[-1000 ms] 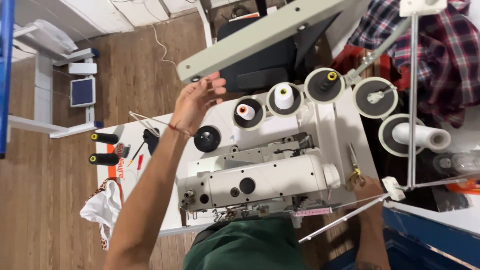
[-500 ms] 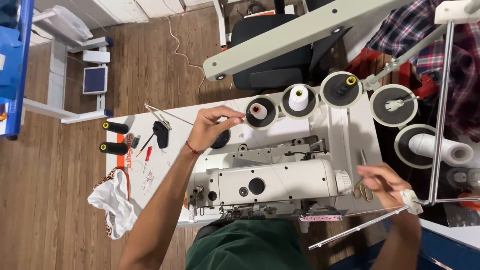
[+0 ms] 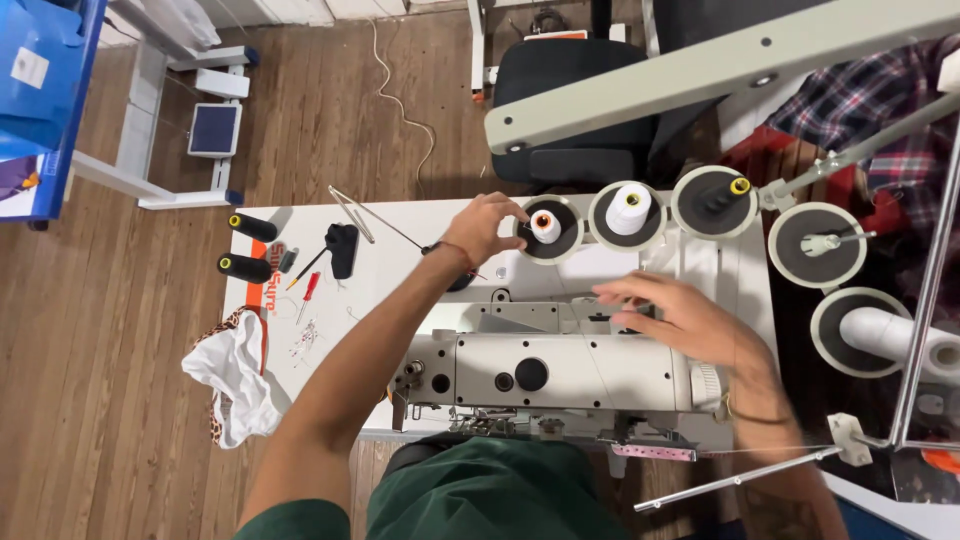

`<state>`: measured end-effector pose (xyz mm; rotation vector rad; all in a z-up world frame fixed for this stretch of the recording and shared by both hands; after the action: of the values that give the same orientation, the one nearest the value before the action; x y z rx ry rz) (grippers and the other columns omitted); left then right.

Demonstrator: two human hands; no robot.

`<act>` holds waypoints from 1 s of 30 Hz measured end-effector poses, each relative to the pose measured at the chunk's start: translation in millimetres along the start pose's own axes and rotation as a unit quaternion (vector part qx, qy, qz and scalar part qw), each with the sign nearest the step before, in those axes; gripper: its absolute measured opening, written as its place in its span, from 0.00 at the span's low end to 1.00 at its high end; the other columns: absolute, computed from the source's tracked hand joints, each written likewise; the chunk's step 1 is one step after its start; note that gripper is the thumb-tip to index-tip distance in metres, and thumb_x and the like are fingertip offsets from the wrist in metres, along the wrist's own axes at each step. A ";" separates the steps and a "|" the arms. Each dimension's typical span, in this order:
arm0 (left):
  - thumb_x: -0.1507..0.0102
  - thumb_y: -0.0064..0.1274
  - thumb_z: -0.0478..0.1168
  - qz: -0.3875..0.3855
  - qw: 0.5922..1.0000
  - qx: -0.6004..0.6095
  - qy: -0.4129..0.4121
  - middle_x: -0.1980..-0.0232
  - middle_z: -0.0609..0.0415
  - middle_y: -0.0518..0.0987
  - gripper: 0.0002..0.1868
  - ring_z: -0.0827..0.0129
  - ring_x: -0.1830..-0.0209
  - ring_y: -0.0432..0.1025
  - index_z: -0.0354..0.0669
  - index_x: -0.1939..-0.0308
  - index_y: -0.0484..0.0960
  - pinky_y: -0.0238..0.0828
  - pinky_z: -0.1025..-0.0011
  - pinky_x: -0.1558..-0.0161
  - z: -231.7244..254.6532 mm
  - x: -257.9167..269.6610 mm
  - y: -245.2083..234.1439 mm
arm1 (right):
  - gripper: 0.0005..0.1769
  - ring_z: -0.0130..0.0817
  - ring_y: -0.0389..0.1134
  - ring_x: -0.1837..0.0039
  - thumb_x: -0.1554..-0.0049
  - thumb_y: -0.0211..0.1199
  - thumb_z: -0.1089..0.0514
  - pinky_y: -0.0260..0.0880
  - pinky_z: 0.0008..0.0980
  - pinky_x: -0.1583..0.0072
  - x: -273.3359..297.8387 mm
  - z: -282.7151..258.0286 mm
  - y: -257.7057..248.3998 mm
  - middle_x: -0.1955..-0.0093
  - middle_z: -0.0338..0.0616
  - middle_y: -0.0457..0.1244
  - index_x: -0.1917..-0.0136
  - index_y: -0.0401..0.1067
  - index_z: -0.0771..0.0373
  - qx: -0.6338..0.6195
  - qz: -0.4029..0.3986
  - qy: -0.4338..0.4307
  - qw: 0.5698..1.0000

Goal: The person threads a white industrial sewing machine by placing spools of thread onto the machine's spool holders. They pull the thread through the machine's guides and tensioners, using scissors to cut the thread ends. The person then pulls the thread through the needle area and adjusts the thread path.

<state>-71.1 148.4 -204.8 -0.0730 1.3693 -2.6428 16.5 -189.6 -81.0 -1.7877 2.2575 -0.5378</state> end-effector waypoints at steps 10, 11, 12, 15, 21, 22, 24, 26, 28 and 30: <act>0.37 0.69 0.48 0.021 0.999 0.047 -0.011 0.45 0.54 0.79 0.08 0.46 0.43 0.77 0.56 0.58 0.87 0.78 0.55 0.39 -36.3 -7.9 41.2 | 0.24 0.53 0.76 0.35 0.35 0.64 0.53 0.81 0.49 0.42 -68.8 -13.1 3.5 0.39 0.59 0.71 0.30 0.74 0.66 0.047 -0.153 0.057 0.985; 0.36 0.68 0.47 0.034 0.995 0.092 0.000 0.46 0.55 0.80 0.07 0.49 0.45 0.78 0.56 0.57 0.86 0.79 0.56 0.41 -34.1 -5.1 35.7 | 0.24 0.50 0.76 0.37 0.35 0.64 0.53 0.82 0.44 0.44 -71.6 -6.6 3.7 0.39 0.59 0.71 0.30 0.73 0.66 0.019 -0.145 0.062 0.987; 0.35 0.67 0.45 0.045 0.989 0.137 0.011 0.47 0.55 0.80 0.07 0.53 0.47 0.79 0.56 0.56 0.84 0.80 0.57 0.44 -31.6 -0.3 31.6 | 0.24 0.47 0.76 0.38 0.36 0.65 0.54 0.83 0.39 0.46 -72.8 0.2 5.4 0.40 0.59 0.72 0.30 0.73 0.67 -0.011 -0.137 0.068 0.988; 0.34 0.66 0.44 0.035 0.984 0.174 -0.013 0.46 0.53 0.81 0.07 0.53 0.47 0.79 0.52 0.57 0.84 0.81 0.59 0.49 -12.9 21.7 4.6 | 0.22 0.43 0.76 0.42 0.36 0.64 0.52 0.85 0.39 0.47 -74.2 -2.4 0.1 0.42 0.54 0.72 0.31 0.74 0.63 -0.048 -0.127 0.124 0.983; 0.35 0.70 0.44 0.067 0.960 0.268 -0.043 0.46 0.56 0.84 0.06 0.61 0.48 0.80 0.54 0.56 0.90 0.81 0.70 0.52 18.3 56.8 -14.5 | 0.22 0.43 0.79 0.50 0.37 0.67 0.54 0.86 0.38 0.54 -94.1 10.2 16.3 0.45 0.57 0.74 0.33 0.74 0.65 -0.054 -0.080 0.124 0.987; 0.35 0.70 0.44 0.063 0.960 0.269 -0.041 0.46 0.56 0.84 0.06 0.61 0.48 0.80 0.54 0.56 0.90 0.81 0.70 0.52 23.9 56.8 -20.2 | 0.22 0.43 0.79 0.50 0.37 0.67 0.54 0.86 0.38 0.54 -98.1 12.5 18.5 0.45 0.57 0.74 0.33 0.74 0.65 -0.055 -0.077 0.127 0.987; 0.38 0.70 0.40 0.075 0.980 0.186 -0.008 0.52 0.57 0.86 0.04 0.58 0.49 0.81 0.55 0.61 0.91 0.80 0.71 0.55 36.2 61.9 -29.3 | 0.23 0.40 0.78 0.61 0.38 0.69 0.54 0.83 0.34 0.61 -104.7 17.5 24.4 0.45 0.58 0.75 0.33 0.74 0.66 -0.067 -0.036 0.110 0.991; 0.38 0.70 0.38 0.096 0.977 0.187 -0.026 0.52 0.56 0.86 0.04 0.59 0.51 0.81 0.54 0.61 0.91 0.80 0.71 0.55 42.2 59.8 -34.1 | 0.20 0.40 0.78 0.63 0.37 0.68 0.56 0.83 0.33 0.61 -104.9 14.7 24.6 0.48 0.58 0.75 0.35 0.75 0.67 -0.073 -0.033 0.133 0.988; 0.38 0.69 0.37 0.117 0.975 0.184 -0.039 0.53 0.55 0.87 0.05 0.60 0.53 0.80 0.53 0.60 0.91 0.80 0.71 0.56 34.4 55.0 -34.4 | 0.18 0.39 0.77 0.64 0.37 0.67 0.57 0.82 0.33 0.62 -105.5 15.8 22.1 0.50 0.58 0.75 0.37 0.75 0.68 -0.077 -0.026 0.152 0.985; 0.35 0.68 0.42 0.123 0.968 0.191 -0.110 0.54 0.57 0.87 0.04 0.66 0.55 0.81 0.55 0.56 0.91 0.80 0.70 0.59 13.8 50.6 -24.7 | 0.19 0.47 0.80 0.56 0.37 0.68 0.56 0.83 0.37 0.61 -101.5 22.3 19.2 0.48 0.62 0.75 0.37 0.76 0.70 -0.078 -0.036 0.174 0.981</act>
<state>-122.4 142.7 -178.3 -0.1345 0.7347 -2.5419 32.5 -90.9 -115.3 -1.9888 2.5318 -0.7606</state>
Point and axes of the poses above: each hand's wrist, its own x-axis away from the middle knuckle, its own y-axis out of the palm, z = x × y, the point moved 1 cm from there along -x, towards the middle knuckle
